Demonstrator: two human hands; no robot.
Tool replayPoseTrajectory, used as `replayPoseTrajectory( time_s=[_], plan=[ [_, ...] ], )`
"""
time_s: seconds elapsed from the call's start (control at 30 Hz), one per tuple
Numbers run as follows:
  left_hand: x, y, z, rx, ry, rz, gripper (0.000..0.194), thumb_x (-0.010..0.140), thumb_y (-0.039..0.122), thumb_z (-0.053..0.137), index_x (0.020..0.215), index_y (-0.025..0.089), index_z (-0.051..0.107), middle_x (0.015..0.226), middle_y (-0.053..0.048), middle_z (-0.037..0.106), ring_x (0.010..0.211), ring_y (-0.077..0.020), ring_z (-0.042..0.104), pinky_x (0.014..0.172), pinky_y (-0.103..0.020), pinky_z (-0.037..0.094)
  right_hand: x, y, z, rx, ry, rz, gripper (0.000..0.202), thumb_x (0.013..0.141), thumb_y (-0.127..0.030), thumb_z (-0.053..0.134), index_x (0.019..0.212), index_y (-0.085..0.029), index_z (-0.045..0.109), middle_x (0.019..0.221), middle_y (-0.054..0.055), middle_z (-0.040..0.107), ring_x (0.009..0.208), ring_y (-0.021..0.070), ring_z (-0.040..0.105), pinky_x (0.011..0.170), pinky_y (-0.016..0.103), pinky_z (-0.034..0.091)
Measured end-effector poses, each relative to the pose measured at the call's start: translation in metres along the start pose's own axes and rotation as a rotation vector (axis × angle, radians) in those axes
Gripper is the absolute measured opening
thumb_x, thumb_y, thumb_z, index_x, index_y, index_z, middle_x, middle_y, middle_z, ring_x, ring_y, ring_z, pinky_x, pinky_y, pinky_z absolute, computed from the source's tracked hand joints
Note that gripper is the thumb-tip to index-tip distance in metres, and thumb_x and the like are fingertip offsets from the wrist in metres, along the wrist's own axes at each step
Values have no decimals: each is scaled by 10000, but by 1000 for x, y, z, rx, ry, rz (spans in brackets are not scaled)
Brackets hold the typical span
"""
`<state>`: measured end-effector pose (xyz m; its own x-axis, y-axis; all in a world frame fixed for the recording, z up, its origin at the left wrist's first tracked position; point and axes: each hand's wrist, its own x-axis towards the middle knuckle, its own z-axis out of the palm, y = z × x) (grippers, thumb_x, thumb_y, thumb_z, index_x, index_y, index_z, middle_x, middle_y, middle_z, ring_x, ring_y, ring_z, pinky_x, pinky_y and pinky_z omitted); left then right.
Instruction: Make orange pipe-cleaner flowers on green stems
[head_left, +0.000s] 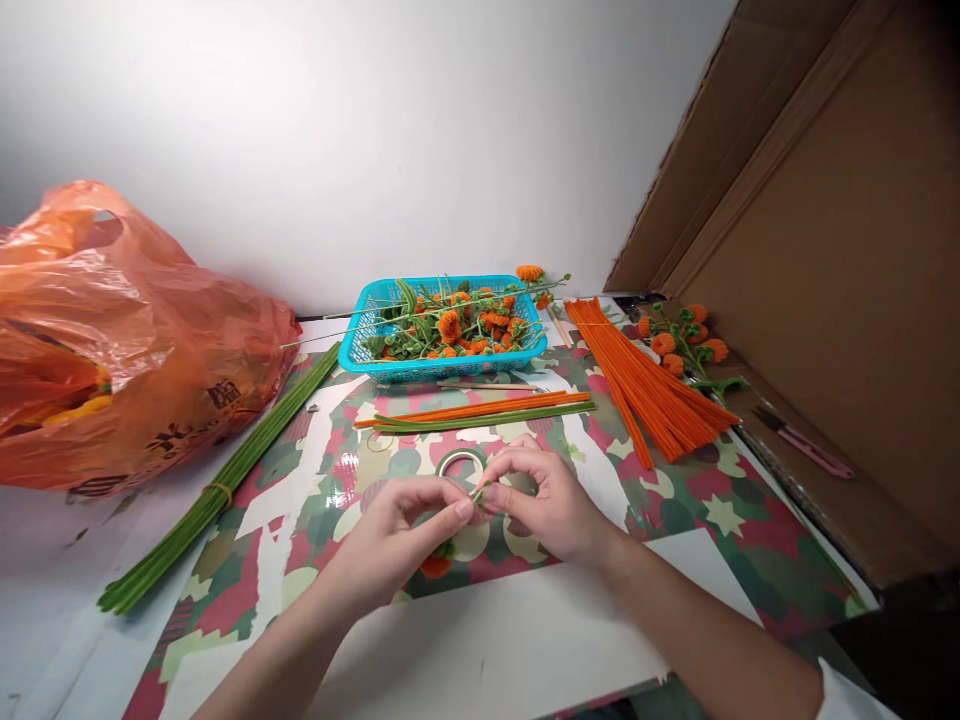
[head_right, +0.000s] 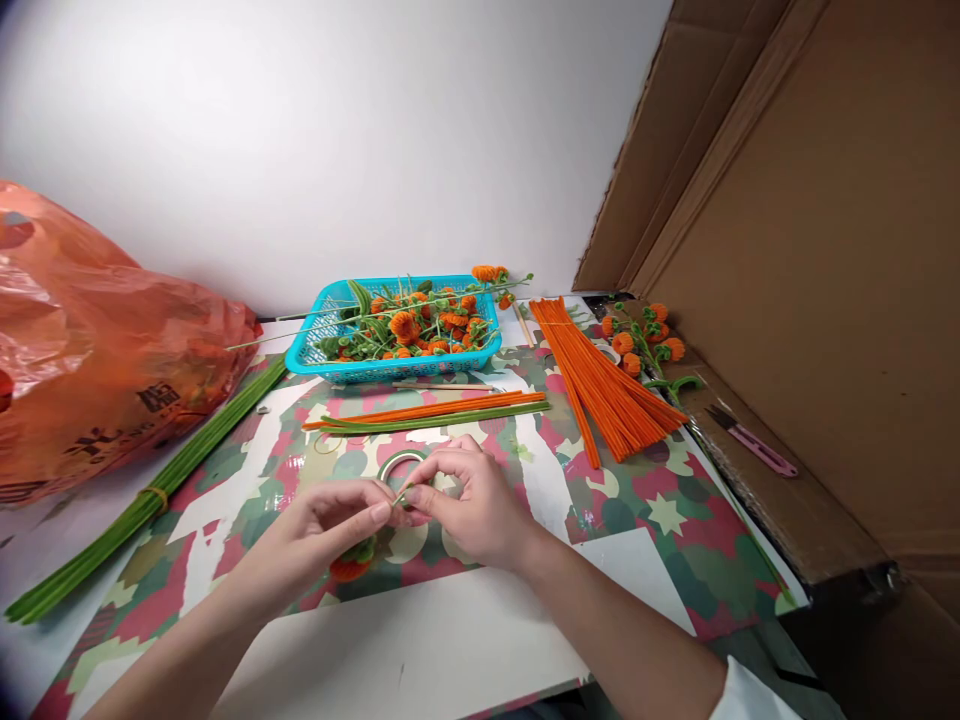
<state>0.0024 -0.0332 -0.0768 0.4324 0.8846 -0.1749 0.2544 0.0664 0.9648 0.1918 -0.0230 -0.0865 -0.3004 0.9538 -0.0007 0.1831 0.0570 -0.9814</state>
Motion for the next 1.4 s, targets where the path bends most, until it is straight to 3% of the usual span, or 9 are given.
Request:
replayPoseTrajectory(
  time_s=[0.17, 0.33, 0.47, 0.67, 0.87, 1.0, 1.17, 1.27, 1.4],
  plan=[
    [2, 2, 6, 648, 388, 485, 87, 789, 273, 691, 814, 197, 659, 839, -39, 715, 794, -201, 646, 730, -326, 484, 1, 0, 3, -144, 74, 6, 64, 788, -203, 655, 743, -242, 679, 794, 12, 621, 912, 204, 536, 877, 396, 405],
    [4, 0, 7, 846, 450, 653, 60, 845, 164, 609, 796, 187, 636, 802, -31, 711, 813, -193, 637, 745, -318, 466, 1, 1, 7, -146, 104, -2, 64, 793, -223, 657, 737, -249, 677, 779, 8, 639, 896, 202, 536, 822, 363, 422],
    [1, 1, 5, 719, 338, 491, 138, 890, 208, 543, 791, 198, 639, 809, -20, 704, 777, -172, 617, 740, -303, 460, 1, 1, 6, -201, 107, -95, 84, 798, -185, 667, 750, -253, 675, 766, -12, 667, 880, 190, 518, 860, 374, 382],
    [-5, 7, -4, 260, 8, -73, 285, 884, 421, 531, 771, 194, 663, 703, -6, 636, 630, -136, 545, 521, -219, 401, 0, 1, 0, -279, -32, -188, 108, 827, -162, 658, 759, -247, 661, 790, -29, 685, 900, 181, 517, 927, 416, 295],
    [-3, 4, -7, -285, -215, -217, 302, 802, 452, 642, 722, 161, 636, 759, -50, 665, 742, -162, 610, 667, -262, 480, 2, 2, -1, -156, -95, -240, 81, 829, -212, 660, 753, -238, 651, 783, 2, 668, 894, 193, 513, 849, 376, 373],
    [-2, 4, 4, -153, -4, -150, 292, 815, 469, 617, 787, 179, 644, 855, -67, 703, 800, -191, 647, 686, -293, 505, 4, 2, -2, -182, -4, -196, 115, 822, -186, 646, 717, -233, 640, 736, 0, 657, 850, 192, 513, 857, 384, 378],
    [-1, 3, 11, 523, 394, 256, 127, 793, 345, 659, 833, 225, 662, 862, -31, 719, 823, -219, 640, 791, -368, 462, 5, 5, 1, -199, 69, -129, 110, 798, -174, 632, 701, -225, 633, 740, 0, 654, 837, 188, 524, 838, 365, 389],
    [-1, 0, 10, 781, 484, 442, 61, 821, 246, 620, 774, 234, 657, 766, -4, 721, 769, -209, 640, 852, -400, 405, 5, 7, 3, -178, 81, -90, 99, 792, -196, 634, 698, -225, 638, 752, 6, 653, 849, 190, 525, 799, 335, 409],
    [0, -2, 10, 884, 509, 508, 105, 843, 182, 569, 793, 230, 648, 737, 5, 727, 759, -199, 649, 918, -421, 353, 5, 6, 6, -183, 103, -65, 84, 789, -200, 644, 710, -228, 653, 763, 9, 666, 863, 195, 534, 802, 338, 413]
  ],
)
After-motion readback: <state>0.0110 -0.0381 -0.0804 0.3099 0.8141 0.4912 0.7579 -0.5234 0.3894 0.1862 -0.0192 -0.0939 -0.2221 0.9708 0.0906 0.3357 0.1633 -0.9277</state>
